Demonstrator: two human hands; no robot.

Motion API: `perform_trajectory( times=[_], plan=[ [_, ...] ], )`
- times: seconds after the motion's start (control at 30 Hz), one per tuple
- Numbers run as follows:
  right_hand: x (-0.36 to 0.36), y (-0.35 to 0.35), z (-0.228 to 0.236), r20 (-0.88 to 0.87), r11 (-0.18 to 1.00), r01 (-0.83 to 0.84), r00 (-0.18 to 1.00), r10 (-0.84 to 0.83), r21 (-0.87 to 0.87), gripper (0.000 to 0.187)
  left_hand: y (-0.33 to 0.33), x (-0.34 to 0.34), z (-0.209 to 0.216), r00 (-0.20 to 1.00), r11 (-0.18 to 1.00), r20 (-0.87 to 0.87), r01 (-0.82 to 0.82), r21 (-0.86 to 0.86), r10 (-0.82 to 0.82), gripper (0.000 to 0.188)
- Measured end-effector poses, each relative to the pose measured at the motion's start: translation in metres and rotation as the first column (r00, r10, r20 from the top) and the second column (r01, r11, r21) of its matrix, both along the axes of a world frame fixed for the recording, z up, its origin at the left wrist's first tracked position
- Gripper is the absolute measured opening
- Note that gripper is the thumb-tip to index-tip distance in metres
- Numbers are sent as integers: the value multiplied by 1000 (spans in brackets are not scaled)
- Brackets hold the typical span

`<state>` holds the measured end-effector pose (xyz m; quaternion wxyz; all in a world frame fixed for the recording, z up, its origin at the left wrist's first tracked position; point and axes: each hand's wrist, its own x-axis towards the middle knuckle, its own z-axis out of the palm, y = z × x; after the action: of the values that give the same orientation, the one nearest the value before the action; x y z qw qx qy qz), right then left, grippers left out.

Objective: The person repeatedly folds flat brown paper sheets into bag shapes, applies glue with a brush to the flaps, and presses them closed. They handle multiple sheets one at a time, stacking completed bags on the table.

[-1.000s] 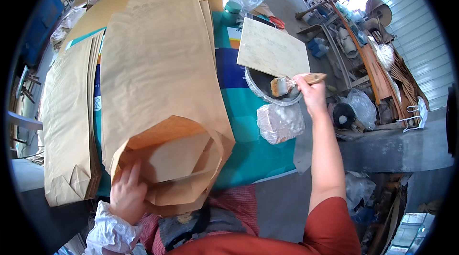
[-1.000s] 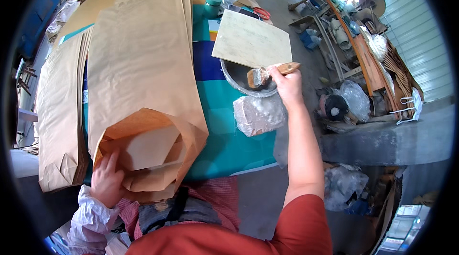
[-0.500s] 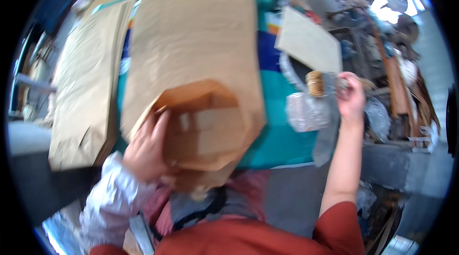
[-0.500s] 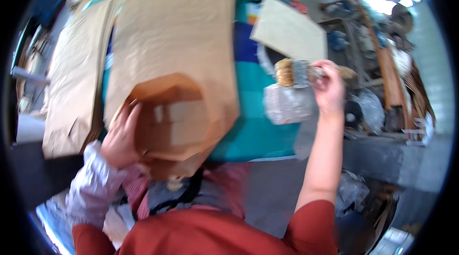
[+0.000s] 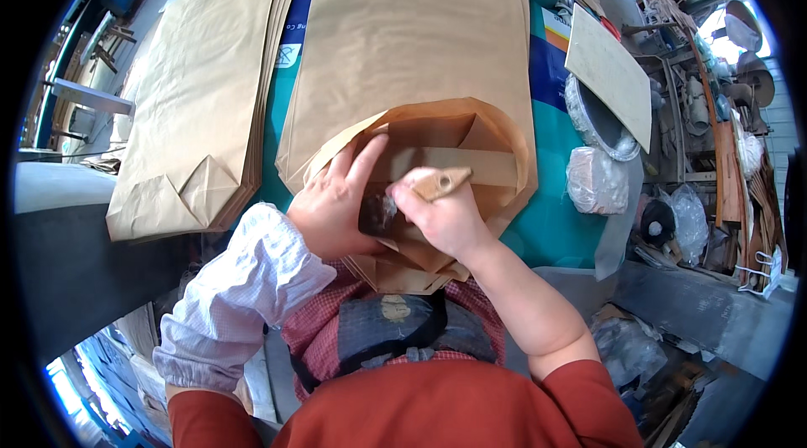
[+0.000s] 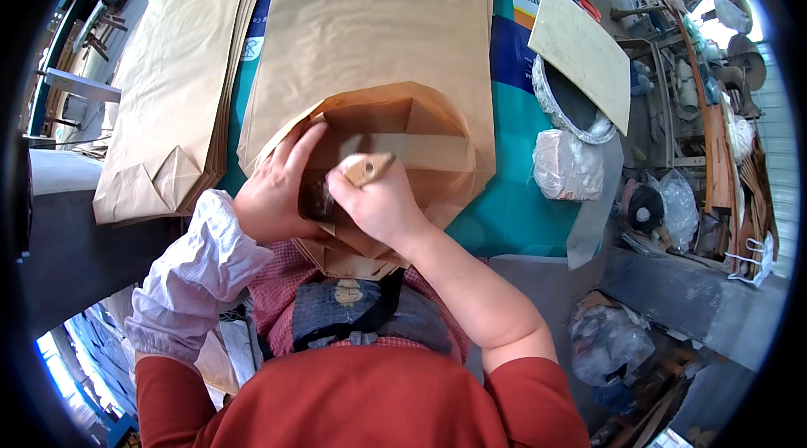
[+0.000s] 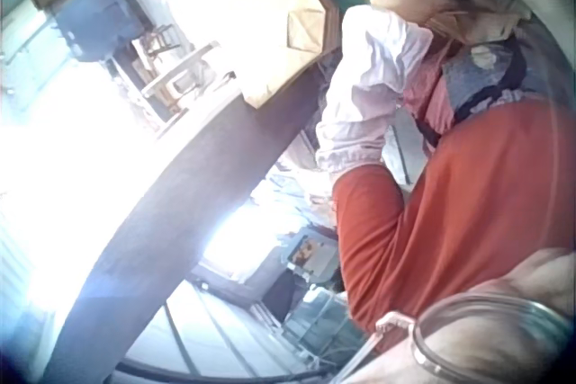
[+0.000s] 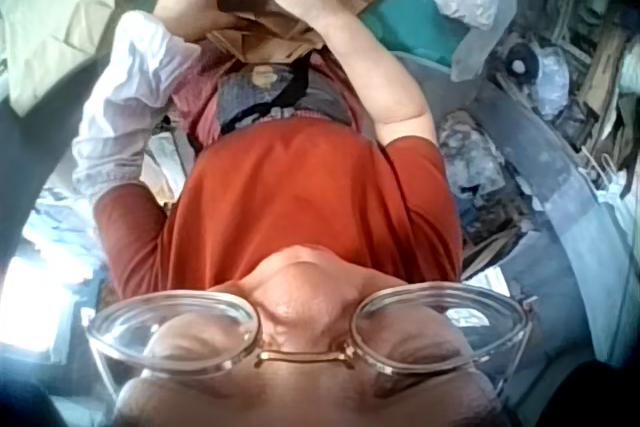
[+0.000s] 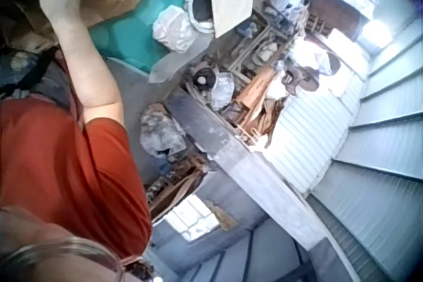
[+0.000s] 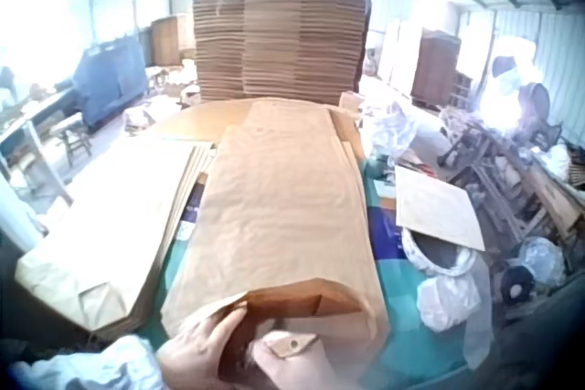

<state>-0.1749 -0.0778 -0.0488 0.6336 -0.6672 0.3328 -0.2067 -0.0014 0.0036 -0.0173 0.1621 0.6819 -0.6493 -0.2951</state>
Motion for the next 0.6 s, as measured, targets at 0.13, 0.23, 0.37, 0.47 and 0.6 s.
perform_trajectory(
  times=[0.13,0.23,0.37,0.47,0.6],
  plan=[
    [-40,-14,32,71,873,180,984,-166,-453,6,0,-2,1,998,1000,58,-3,26,1,119],
    [-63,-42,42,-103,714,178,938,-331,-677,5,-3,-5,7,998,992,64,-8,125,0,121],
    [-79,-33,38,-266,856,3,950,-164,-517,3,-4,-7,4,996,990,87,-13,139,1,115],
    [-93,-33,51,-242,924,9,964,-110,-382,4,-5,-7,5,994,987,105,-42,156,26,100],
    [-107,-48,88,-29,872,-4,1000,-12,-490,5,-4,14,0,966,961,157,166,220,-203,64]
  ],
)
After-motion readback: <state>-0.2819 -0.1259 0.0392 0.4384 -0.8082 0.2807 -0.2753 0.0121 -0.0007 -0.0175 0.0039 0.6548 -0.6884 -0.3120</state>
